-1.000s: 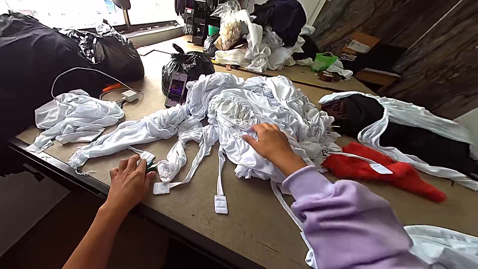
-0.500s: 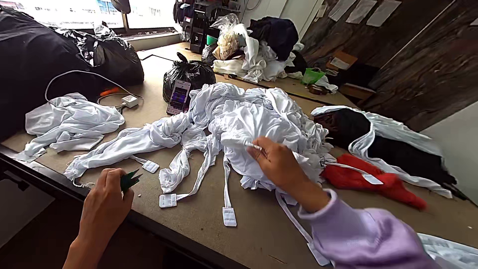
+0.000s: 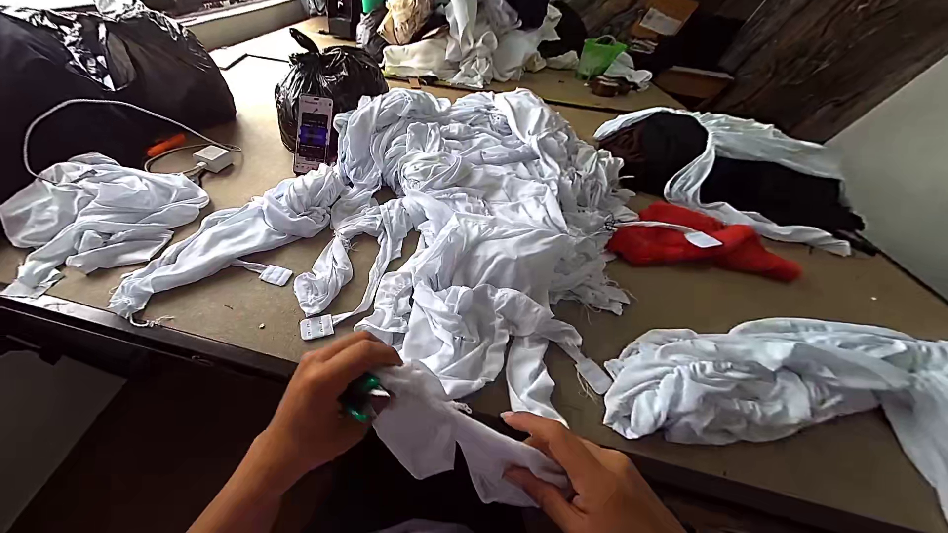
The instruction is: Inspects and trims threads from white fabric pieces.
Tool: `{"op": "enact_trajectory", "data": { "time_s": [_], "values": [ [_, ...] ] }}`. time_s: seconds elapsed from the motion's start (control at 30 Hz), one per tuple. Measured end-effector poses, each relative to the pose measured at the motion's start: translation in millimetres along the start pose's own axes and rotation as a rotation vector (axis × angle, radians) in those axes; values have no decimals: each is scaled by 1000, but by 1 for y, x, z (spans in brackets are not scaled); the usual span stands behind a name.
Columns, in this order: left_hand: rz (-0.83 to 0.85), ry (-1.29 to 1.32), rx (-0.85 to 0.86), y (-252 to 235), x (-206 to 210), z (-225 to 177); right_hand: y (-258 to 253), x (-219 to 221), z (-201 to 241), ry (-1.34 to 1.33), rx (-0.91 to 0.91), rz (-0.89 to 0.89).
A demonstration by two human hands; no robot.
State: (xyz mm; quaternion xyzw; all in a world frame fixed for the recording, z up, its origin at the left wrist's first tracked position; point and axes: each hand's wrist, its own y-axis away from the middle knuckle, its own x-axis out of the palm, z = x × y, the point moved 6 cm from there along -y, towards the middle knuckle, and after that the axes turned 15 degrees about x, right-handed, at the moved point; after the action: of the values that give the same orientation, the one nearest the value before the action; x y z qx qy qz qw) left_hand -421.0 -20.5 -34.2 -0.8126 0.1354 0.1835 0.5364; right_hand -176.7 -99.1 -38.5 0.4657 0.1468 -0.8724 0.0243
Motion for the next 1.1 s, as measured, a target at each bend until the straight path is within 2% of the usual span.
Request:
{"op": "enact_trajectory", "data": {
  "time_s": [0.1, 0.2, 0.3, 0.4, 0.47, 0.6, 0.63, 0.67, 0.77, 0.8, 0.83, 0.9, 0.97, 1.03, 1.1],
  "values": [
    [-27, -162, 18, -13, -23, 11, 14, -2, -35, 206, 54, -119],
    [-81, -251, 73, -39, -33, 29, 24, -7, -54, 182, 113, -181],
    [-113, -354, 110, -65, -38, 59, 40, -15, -67, -37, 229, -61],
    [-140, -494, 3, -81, -44, 100, 65, -30, -89, -229, 341, 70],
    [-45, -521, -143, -82, -41, 125, 87, -42, -111, -319, 413, 56],
    [438, -428, -487, -58, -23, 152, 116, -54, -130, -486, 480, -53],
    [485, -439, -500, -53, -23, 146, 119, -53, -126, -520, 489, -72],
    [457, -472, -483, -50, -26, 134, 119, -51, -118, -554, 490, -90],
    [168, -512, -294, -59, -18, 59, 105, -38, -83, -539, 412, -102],
    [96, -366, -182, -59, 1, 30, 97, -32, -71, -495, 357, -91],
    [110, -110, -106, -55, 29, 4, 87, -25, -59, -463, 294, -78],
    [337, 392, -45, -38, 95, -33, 68, -17, -41, -466, 184, -98],
    [451, 577, -21, -22, 134, -47, 55, -19, -33, -521, 145, -164],
    [381, 588, -20, -15, 137, -44, 51, -24, -37, -555, 211, -198],
    [250, 533, -43, -15, 121, -34, 54, -24, -49, -554, 302, -195]
  ]
}}
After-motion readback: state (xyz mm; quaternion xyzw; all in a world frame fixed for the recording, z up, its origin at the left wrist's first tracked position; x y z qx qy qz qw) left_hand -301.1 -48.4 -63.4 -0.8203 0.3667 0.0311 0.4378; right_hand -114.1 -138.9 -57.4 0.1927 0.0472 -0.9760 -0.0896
